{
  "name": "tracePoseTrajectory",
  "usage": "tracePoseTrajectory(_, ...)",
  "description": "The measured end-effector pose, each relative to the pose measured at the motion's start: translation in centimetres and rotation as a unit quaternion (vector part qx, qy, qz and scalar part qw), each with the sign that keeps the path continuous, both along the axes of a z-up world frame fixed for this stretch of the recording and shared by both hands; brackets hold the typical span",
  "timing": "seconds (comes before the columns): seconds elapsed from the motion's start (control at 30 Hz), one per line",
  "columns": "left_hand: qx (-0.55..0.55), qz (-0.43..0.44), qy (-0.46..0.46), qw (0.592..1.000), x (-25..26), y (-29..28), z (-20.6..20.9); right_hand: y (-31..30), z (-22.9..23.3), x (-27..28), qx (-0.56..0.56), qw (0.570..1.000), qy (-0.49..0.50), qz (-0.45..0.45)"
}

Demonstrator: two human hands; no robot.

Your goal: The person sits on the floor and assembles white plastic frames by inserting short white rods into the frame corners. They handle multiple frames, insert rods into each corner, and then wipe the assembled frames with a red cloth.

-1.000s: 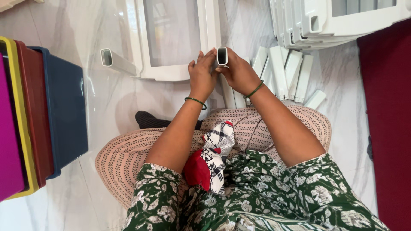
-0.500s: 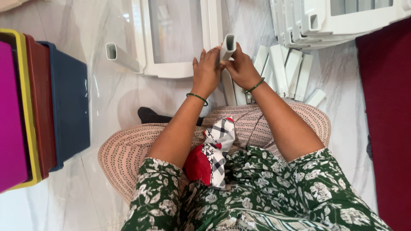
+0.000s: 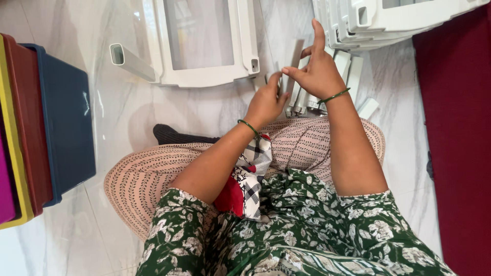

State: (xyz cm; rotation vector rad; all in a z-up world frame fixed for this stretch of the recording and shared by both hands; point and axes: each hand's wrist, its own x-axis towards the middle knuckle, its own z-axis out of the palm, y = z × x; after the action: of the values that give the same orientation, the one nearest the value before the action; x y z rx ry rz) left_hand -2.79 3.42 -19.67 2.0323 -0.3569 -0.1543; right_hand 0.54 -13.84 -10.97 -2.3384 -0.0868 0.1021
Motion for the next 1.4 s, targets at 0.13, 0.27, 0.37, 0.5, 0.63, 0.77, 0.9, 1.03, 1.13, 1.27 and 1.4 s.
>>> tracePoseTrajectory(0.13,0.037,-0.003,0.085,0.996,-0.5,0.0,-2.0,0.3,-1.2,0.1,-0.111,0.989,0.059,0.077)
tracePoseTrajectory(0.27,0.093,0.004,0.092,0.991,-0.5,0.3,-2.9,2.0,-2.9,-0.1,-0.249,0.940,0.180,0.147)
tracePoseTrajectory(0.37,0.135,-0.010,0.057,0.989,-0.6,0.4,-2.5,3.0,-3.8,0.0,-0.301,0.915,0.209,0.168)
tracePoseTrajectory(0.5,0.177,-0.021,0.090,0.980,-0.5,0.9,-1.3,3.5,-4.1,-0.2,-0.328,0.911,0.189,0.162)
tracePoseTrajectory(0.63,0.185,-0.004,0.090,0.979,0.0,1.8,-0.7,4.1,-4.5,-1.0,-0.361,0.912,0.110,0.160)
tracePoseTrajectory(0.77,0.169,0.038,0.043,0.984,-0.2,3.9,0.6,4.8,-4.8,-1.7,-0.374,0.907,0.045,0.188)
tracePoseTrajectory(0.9,0.131,0.092,0.026,0.987,0.4,7.7,4.2,5.2,-3.4,-2.0,-0.335,0.922,-0.024,0.191)
tracePoseTrajectory(1.03,0.063,0.179,-0.005,0.982,0.8,12.9,8.1,8.2,-1.8,-1.9,-0.231,0.949,-0.088,0.196)
tracePoseTrajectory(1.13,-0.015,0.308,-0.114,0.944,0.9,16.9,9.4,12.7,-1.6,-1.5,-0.094,0.968,-0.124,0.199)
tracePoseTrajectory(1.27,-0.127,0.445,-0.184,0.867,1.8,22.1,9.3,19.9,-3.0,-1.0,-0.003,0.984,-0.056,0.169)
tracePoseTrajectory(1.4,-0.056,0.412,-0.291,0.862,3.7,26.7,9.1,24.8,-4.7,-0.8,-0.125,0.982,0.037,0.136)
